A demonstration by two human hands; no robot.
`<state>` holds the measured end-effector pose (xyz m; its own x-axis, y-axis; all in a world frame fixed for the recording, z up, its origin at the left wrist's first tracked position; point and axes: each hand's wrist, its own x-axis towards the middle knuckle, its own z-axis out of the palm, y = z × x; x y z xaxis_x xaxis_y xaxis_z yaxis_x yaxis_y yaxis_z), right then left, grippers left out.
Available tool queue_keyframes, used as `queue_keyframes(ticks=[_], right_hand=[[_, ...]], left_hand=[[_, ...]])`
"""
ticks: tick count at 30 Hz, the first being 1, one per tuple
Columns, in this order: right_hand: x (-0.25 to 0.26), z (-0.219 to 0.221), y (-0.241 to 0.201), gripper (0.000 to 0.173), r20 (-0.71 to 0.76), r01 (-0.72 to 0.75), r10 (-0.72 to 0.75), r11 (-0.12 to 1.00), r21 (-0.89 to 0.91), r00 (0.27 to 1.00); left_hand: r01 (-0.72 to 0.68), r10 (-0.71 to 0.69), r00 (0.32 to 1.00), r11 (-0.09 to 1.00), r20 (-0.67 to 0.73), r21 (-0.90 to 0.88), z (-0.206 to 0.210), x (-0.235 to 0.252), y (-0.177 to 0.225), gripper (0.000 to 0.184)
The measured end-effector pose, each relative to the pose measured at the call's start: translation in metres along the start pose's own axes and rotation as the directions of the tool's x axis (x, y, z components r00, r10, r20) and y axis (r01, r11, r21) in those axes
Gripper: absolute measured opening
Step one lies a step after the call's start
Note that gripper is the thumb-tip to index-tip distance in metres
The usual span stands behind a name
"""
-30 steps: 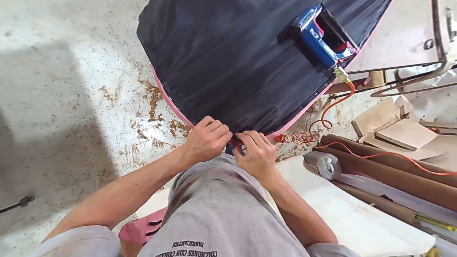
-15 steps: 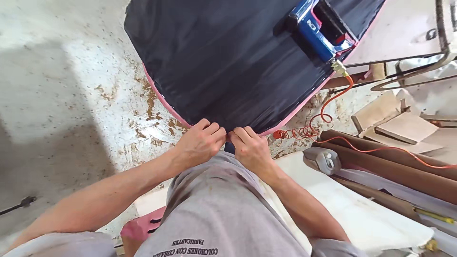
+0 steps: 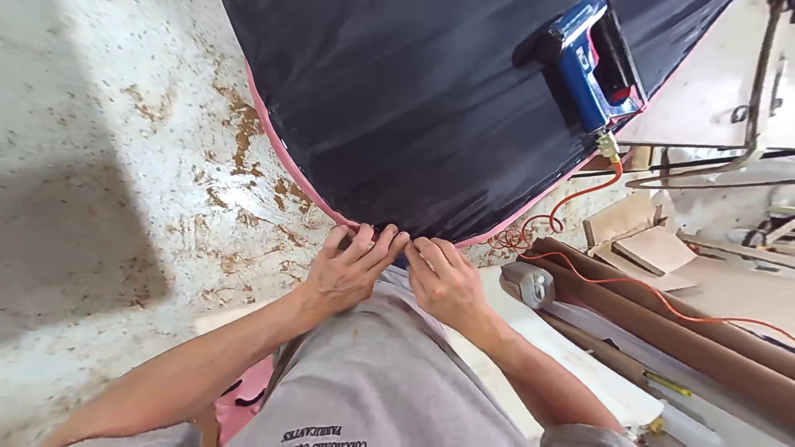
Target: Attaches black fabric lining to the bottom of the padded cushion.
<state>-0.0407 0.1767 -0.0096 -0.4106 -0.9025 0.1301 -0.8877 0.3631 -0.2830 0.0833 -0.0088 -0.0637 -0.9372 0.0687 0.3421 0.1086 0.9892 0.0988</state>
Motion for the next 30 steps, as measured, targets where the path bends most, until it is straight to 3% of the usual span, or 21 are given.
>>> queue_keyframes(ticks=[2, 4, 6, 9, 11, 14, 17, 21, 23, 25, 27, 30], right_hand=[[0.012, -0.031, 0.032, 0.027, 0.004, -0.095, 0.095, 0.99, 0.102, 0.995], [0.037, -0.076, 0.096, 0.032, -0.104, -0.217, 0.208, 0.973, -0.083, 0.973], [0.069, -0.115, 0.17, 0.054, -0.085, -0.421, 0.413, 0.871, -0.255, 0.907], [0.094, -0.119, 0.267, 0.083, -0.014, -0.58, 0.606, 0.754, -0.309, 0.795], [0.1, -0.11, 0.297, 0.09, 0.064, -0.601, 0.652, 0.728, -0.329, 0.755], [0.111, -0.11, 0.304, 0.084, 0.149, -0.519, 0.584, 0.791, -0.323, 0.798], [0.133, -0.125, 0.309, 0.086, 0.215, -0.529, 0.602, 0.788, -0.313, 0.769], [0.183, -0.209, 0.323, 0.063, 0.226, -0.556, 0.617, 0.782, -0.282, 0.754], [0.189, -0.233, 0.314, 0.056, 0.349, -0.499, 0.58, 0.814, -0.298, 0.737], [0.178, -0.217, 0.291, 0.069, 0.45, -0.387, 0.503, 0.862, -0.329, 0.738], [0.161, -0.17, 0.283, 0.085, 0.49, -0.304, 0.447, 0.888, -0.346, 0.748], [0.144, -0.123, 0.294, 0.095, 0.376, -0.297, 0.441, 0.875, -0.383, 0.815]], left_hand=[[0.059, -0.059, 0.998, 0.998, -0.013, 0.018, 0.004, -0.005, 0.007, 0.055], [0.112, -0.112, 0.993, 0.994, -0.026, 0.005, 0.005, -0.006, 0.014, 0.056], [0.148, -0.148, 0.988, 0.989, -0.036, -0.004, 0.006, -0.007, 0.019, 0.057], [0.193, -0.193, 0.98, 0.981, -0.049, -0.016, 0.007, -0.006, 0.025, 0.056], [0.223, -0.224, 0.973, 0.974, -0.05, -0.032, 0.008, -0.006, 0.028, 0.055], [0.262, -0.264, 0.964, 0.963, -0.025, -0.061, 0.005, -0.008, 0.031, 0.055], [0.262, -0.267, 0.963, 0.959, -0.027, -0.107, 0.007, -0.009, 0.03, 0.055], [0.244, -0.256, 0.964, 0.959, -0.069, -0.141, 0.015, -0.012, 0.028, 0.054], [0.228, -0.247, 0.963, 0.96, -0.108, -0.16, 0.016, -0.013, 0.032, 0.052], [0.204, -0.228, 0.961, 0.967, -0.157, -0.155, 0.022, -0.01, 0.026, 0.052], [0.199, -0.23, 0.95, 0.967, -0.212, -0.159, 0.027, -0.011, 0.029, 0.053], [0.211, -0.253, 0.933, 0.961, -0.255, -0.178, 0.034, -0.014, 0.033, 0.056]])
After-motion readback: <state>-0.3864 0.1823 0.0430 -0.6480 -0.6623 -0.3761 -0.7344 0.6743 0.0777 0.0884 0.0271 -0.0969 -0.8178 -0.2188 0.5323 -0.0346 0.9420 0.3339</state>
